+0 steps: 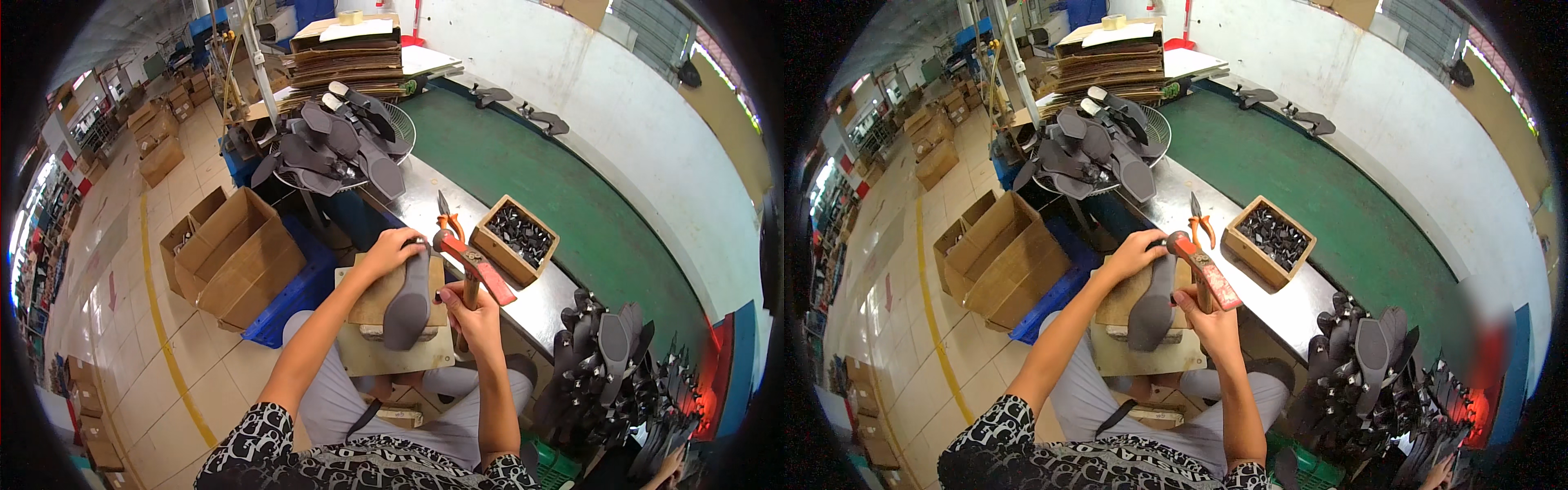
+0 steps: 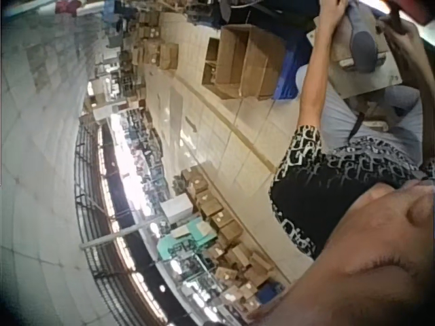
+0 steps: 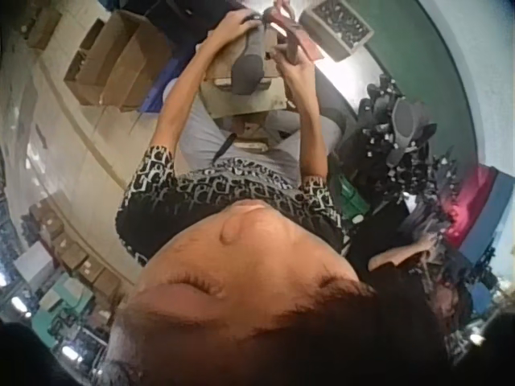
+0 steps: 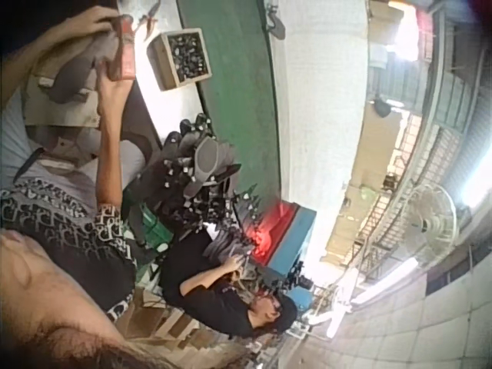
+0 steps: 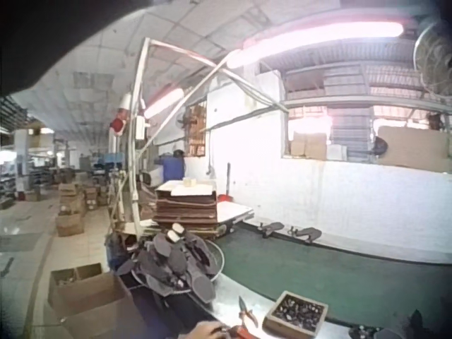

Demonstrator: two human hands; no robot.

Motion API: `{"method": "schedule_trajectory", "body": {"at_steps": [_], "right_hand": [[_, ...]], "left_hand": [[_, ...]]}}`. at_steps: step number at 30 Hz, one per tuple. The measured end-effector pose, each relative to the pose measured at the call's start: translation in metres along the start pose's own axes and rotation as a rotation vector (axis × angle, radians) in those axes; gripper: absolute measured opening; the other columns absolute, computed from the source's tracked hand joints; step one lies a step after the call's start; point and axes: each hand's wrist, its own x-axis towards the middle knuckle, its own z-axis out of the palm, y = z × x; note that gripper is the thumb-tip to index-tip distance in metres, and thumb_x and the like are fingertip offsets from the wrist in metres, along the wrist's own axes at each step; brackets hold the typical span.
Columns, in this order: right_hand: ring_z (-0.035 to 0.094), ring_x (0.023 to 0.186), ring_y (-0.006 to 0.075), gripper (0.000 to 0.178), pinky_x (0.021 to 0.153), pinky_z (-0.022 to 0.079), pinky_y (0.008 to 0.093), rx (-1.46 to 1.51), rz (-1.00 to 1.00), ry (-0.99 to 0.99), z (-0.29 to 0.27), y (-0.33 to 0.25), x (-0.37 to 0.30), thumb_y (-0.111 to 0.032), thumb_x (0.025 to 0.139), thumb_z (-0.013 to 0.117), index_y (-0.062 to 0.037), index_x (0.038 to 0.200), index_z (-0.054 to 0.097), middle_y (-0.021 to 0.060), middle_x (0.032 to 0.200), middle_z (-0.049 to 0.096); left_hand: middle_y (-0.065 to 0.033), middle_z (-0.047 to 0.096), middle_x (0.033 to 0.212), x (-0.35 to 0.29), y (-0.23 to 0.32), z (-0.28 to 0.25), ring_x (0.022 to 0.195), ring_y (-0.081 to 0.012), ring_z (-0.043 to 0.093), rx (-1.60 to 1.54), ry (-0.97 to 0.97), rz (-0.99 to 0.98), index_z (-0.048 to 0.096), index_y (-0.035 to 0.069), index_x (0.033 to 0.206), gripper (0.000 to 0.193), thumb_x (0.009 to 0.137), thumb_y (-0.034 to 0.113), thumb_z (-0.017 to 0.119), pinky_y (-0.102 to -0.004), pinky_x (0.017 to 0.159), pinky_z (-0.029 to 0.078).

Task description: Assembling sandals by pinning and hammering the upper to the sole.

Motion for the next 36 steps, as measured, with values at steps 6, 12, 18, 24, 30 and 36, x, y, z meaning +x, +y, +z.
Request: {"method": "schedule_trajectory", "body": {"at_steps": [6, 12, 18, 24, 30, 36], "right_hand": [[0.045, 0.047, 0.0051, 0.019, 0.041, 0.032, 0.0205, -0.102, 0.105, -0.024, 0.006, -0.012, 0.013, -0.015, 0.091, 0.072, 0.0028, 0.093, 0.067, 0.003, 0.07, 0.061], [0.045, 0.048, 0.0041, 0.018, 0.042, 0.032, 0.0198, -0.113, 0.104, -0.172, 0.028, -0.01, 0.034, -0.014, 0.09, 0.073, 0.0027, 0.093, 0.067, -0.0008, 0.065, 0.057], [0.056, 0.058, 0.0063, 0.023, 0.052, 0.043, 0.0231, -0.561, -0.119, -0.127, 0.012, 0.035, 0.06, -0.013, 0.089, 0.073, 0.0069, 0.1, 0.071, 0.002, 0.071, 0.065], [0.066, 0.079, 0.0118, 0.02, 0.072, 0.052, 0.028, -0.658, -0.312, -0.176, 0.009, 0.048, 0.06, -0.011, 0.089, 0.073, 0.0038, 0.102, 0.068, 0.0101, 0.084, 0.072], [0.066, 0.077, 0.0223, 0.018, 0.069, 0.052, 0.0311, -0.7, -0.446, -0.226, 0.014, 0.036, 0.055, 0.001, 0.081, 0.07, 0.0012, 0.097, 0.065, 0.0114, 0.092, 0.067], [0.066, 0.082, 0.0269, 0.027, 0.071, 0.053, 0.0321, -0.758, -0.413, -0.326, 0.007, 0.018, 0.058, 0.003, 0.076, 0.072, -0.002, 0.103, 0.068, 0.0107, 0.108, 0.063]], "left_hand": [[-0.0015, 0.07, 0.114, -0.07, 0.043, 0.008, 0.116, -0.0197, 0.06, 0.193, 0.077, 0.022, 0.069, 0.016, 0.11, 0.023, 0.089, 0.026, 0.069, -0.0455, 0.109, 0.03], [-0.0071, 0.066, 0.12, -0.089, 0.035, 0.022, 0.122, -0.0239, 0.056, 0.088, 0.196, -0.067, 0.066, 0.015, 0.12, 0.032, 0.091, 0.027, 0.068, -0.0508, 0.113, 0.026], [-0.0083, 0.067, 0.123, -0.089, 0.037, 0.028, 0.123, -0.0232, 0.057, 0.081, 0.206, -0.088, 0.067, 0.012, 0.119, 0.033, 0.088, 0.022, 0.07, -0.049, 0.112, 0.028], [-0.0098, 0.067, 0.12, -0.089, 0.034, 0.029, 0.12, -0.0239, 0.057, 0.107, 0.215, -0.054, 0.067, 0.006, 0.114, 0.031, 0.088, 0.023, 0.07, -0.0499, 0.112, 0.028], [-0.0128, 0.068, 0.11, -0.085, 0.043, 0.018, 0.112, -0.0267, 0.061, 0.081, 0.22, -0.023, 0.067, 0.006, 0.113, 0.032, 0.085, 0.021, 0.072, -0.0463, 0.107, 0.033], [-0.0207, 0.066, 0.078, -0.076, 0.037, 0.019, 0.068, -0.0295, 0.064, -0.224, 0.245, -0.103, 0.069, 0.001, 0.107, 0.03, 0.079, 0.01, 0.075, -0.0337, 0.069, 0.051]]}}
